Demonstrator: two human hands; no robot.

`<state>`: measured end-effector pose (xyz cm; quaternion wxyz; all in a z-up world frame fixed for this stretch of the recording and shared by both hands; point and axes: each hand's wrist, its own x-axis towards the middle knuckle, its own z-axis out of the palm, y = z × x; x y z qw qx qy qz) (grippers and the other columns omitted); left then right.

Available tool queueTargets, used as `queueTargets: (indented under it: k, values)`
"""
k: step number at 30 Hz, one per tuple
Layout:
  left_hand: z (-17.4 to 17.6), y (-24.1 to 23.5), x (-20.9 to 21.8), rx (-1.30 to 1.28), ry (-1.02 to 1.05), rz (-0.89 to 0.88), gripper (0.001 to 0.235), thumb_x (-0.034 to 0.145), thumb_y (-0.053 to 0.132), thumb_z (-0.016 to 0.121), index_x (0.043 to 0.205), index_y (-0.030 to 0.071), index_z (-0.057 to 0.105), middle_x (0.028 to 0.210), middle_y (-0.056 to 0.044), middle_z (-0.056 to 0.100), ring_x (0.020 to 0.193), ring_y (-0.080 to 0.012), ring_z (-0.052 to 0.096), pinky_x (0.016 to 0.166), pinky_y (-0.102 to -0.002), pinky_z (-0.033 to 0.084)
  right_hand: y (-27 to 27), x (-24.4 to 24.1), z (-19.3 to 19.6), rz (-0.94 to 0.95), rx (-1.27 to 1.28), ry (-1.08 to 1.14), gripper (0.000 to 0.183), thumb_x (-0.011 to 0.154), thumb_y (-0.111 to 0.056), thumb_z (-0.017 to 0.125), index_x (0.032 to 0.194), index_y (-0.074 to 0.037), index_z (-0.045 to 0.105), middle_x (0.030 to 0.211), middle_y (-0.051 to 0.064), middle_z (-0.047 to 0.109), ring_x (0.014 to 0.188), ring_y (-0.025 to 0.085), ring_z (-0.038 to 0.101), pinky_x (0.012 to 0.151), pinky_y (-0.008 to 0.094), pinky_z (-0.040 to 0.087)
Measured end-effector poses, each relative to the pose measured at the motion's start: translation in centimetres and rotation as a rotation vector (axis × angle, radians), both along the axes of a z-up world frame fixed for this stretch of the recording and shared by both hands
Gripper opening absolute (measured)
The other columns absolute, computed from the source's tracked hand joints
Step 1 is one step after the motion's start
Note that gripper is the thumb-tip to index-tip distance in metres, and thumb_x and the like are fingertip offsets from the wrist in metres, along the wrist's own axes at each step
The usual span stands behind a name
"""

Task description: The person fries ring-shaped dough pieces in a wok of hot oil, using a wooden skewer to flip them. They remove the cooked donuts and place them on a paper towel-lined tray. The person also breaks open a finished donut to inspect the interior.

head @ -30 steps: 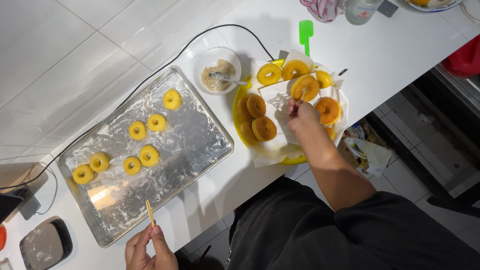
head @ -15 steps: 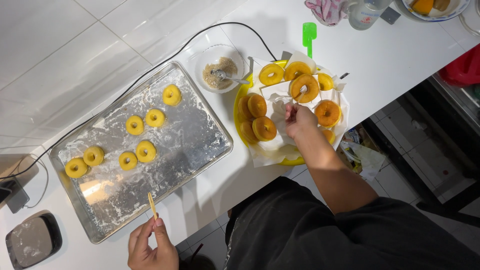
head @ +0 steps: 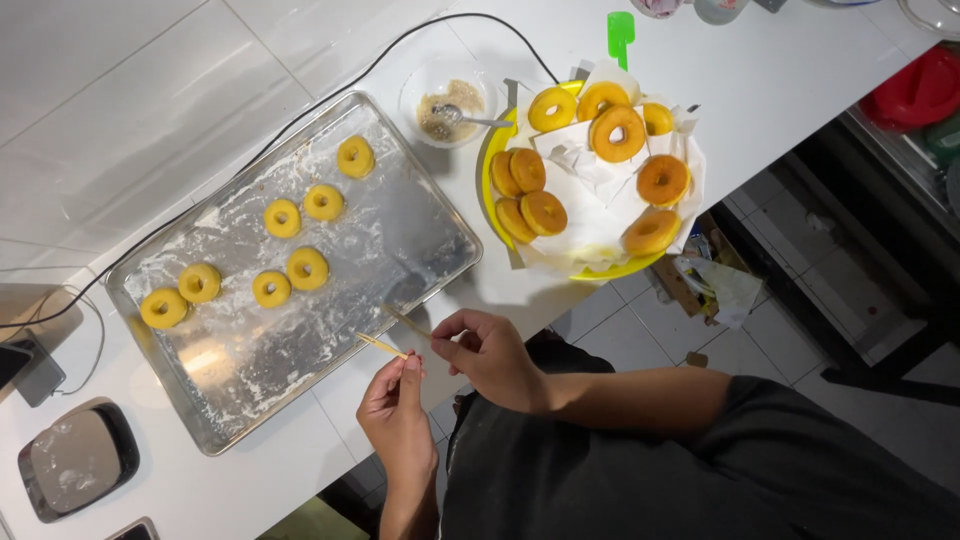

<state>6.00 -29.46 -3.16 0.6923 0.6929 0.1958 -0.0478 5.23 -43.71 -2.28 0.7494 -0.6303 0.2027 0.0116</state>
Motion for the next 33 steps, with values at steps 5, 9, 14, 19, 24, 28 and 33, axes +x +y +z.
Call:
queueTargets:
  k: [5,9,14,19,24,28,33]
  values:
    - [1.0,5.2,-1.2,-0.007,-0.044,0.008,0.019,0.092,0.017,0.075,0.101,0.0,0.076,0.094,-0.01,0.076,0.083,-0.0155,0.068,0.083,-0.028,0.057,6.6,-0.8,1.2,0.089,-0.017,0.031,0.01,0.091,-0.015,0.077,0.093,-0.006,0.075,0.078,0.002,0.074,0.06,0.011,0.068,0.058,0.023,0.06]
    - [0.8,10.1,-2.3,-0.068,-0.026,0.056,0.011,0.096,0.012,0.07,0.096,0.001,0.073,0.095,-0.009,0.076,0.09,-0.0162,0.07,0.084,-0.029,0.057,12.0,-1.3,1.4,0.133,-0.033,0.044,0.011,0.088,-0.018,0.079,0.093,-0.008,0.078,0.077,0.001,0.075,0.061,0.009,0.067,0.061,0.024,0.06]
    - [0.4,15.3,-3.1,-0.09,0.006,0.169,0.018,0.095,0.013,0.072,0.104,-0.002,0.075,0.092,-0.008,0.075,0.089,-0.0151,0.068,0.088,-0.028,0.057,17.1,-1.7,1.9,0.225,-0.008,0.044,0.007,0.09,-0.014,0.077,0.093,-0.008,0.08,0.081,0.0,0.077,0.063,0.007,0.064,0.061,0.021,0.058]
    - [1.2,19.2,-4.0,-0.078,-0.056,0.156,0.024,0.101,0.019,0.065,0.08,0.006,0.065,0.083,-0.001,0.066,0.08,-0.0112,0.061,0.08,-0.027,0.053,19.8,-0.4,2.5,0.518,-0.186,0.015,0.013,0.089,-0.016,0.074,0.096,-0.009,0.082,0.078,0.001,0.078,0.058,0.006,0.061,0.055,0.02,0.049]
    - [-2.4,23.8,-5.4,-0.022,-0.06,0.424,0.013,0.101,0.013,0.068,0.09,0.006,0.068,0.085,-0.003,0.066,0.079,-0.0097,0.058,0.082,-0.024,0.05,15.8,5.9,-2.8,0.679,-0.551,-0.159,0.028,0.092,-0.029,0.073,0.115,-0.014,0.075,0.106,0.001,0.077,0.078,0.012,0.067,0.072,0.028,0.055]
    - [-2.8,25.8,-6.8,0.071,-0.048,0.657,0.013,0.105,0.014,0.066,0.094,0.007,0.065,0.086,-0.003,0.064,0.08,-0.0086,0.058,0.075,-0.021,0.049,8.0,14.5,-5.6,0.565,-0.864,-0.054,0.03,0.092,-0.03,0.073,0.118,-0.015,0.075,0.113,0.003,0.073,0.085,0.017,0.07,0.075,0.034,0.052]
    - [-3.2,26.9,-7.9,0.197,0.033,0.846,0.016,0.108,0.019,0.068,0.098,0.007,0.066,0.085,-0.003,0.065,0.074,-0.0069,0.056,0.069,-0.02,0.046,-0.6,25.1,-6.9,0.407,-1.12,-0.127,0.022,0.098,-0.022,0.068,0.116,-0.012,0.076,0.107,0.01,0.072,0.086,0.026,0.07,0.081,0.042,0.052]
